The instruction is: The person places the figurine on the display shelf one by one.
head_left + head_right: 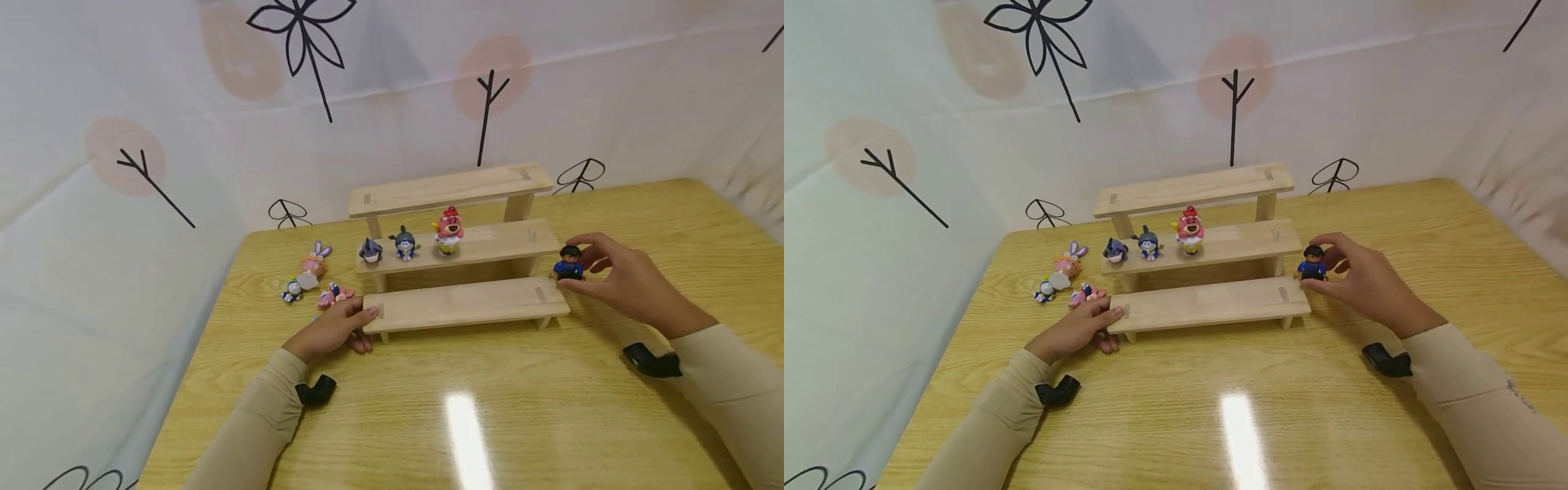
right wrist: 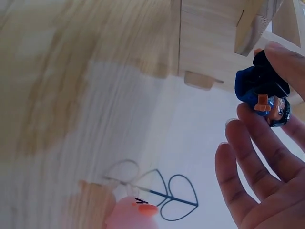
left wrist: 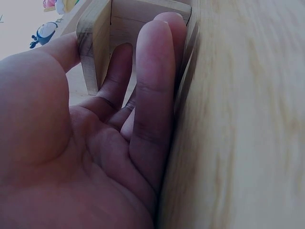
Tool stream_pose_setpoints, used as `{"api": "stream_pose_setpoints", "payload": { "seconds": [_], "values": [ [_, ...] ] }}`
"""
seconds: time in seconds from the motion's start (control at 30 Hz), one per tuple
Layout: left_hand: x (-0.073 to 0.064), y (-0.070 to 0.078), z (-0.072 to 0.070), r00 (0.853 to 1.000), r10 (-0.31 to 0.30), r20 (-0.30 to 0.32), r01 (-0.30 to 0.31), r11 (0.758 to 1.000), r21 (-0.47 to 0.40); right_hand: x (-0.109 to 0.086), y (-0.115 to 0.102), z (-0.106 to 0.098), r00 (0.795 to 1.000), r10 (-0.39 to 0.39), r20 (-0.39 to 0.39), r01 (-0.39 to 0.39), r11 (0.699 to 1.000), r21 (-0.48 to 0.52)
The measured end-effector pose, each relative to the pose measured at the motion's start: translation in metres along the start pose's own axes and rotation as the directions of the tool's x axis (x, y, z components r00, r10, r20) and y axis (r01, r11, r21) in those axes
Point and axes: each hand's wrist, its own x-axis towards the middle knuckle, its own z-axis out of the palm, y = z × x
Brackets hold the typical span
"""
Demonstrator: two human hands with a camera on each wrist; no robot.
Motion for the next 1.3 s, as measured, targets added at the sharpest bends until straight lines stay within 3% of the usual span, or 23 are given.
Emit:
{"api": "stream_pose_setpoints", "payload": {
  "seconds": [0.67, 1.3],
  "values": [
    [0.0006, 0.0, 0.0006, 1.0, -0.001, -0.001, 0.001, 1.0, -0.016, -0.001, -0.0028, 0.0033, 0.999, -0.022, 0.033, 0.021, 1.0, 0.012],
    [0.0001, 0.0008, 0.0015, 1.0, -0.01, -0.002, 0.01, 0.999, -0.036, -0.0012, -0.0094, 0.0043, 0.999, -0.041, 0.002, 0.041, 0.999, 0.005]
  ]
}}
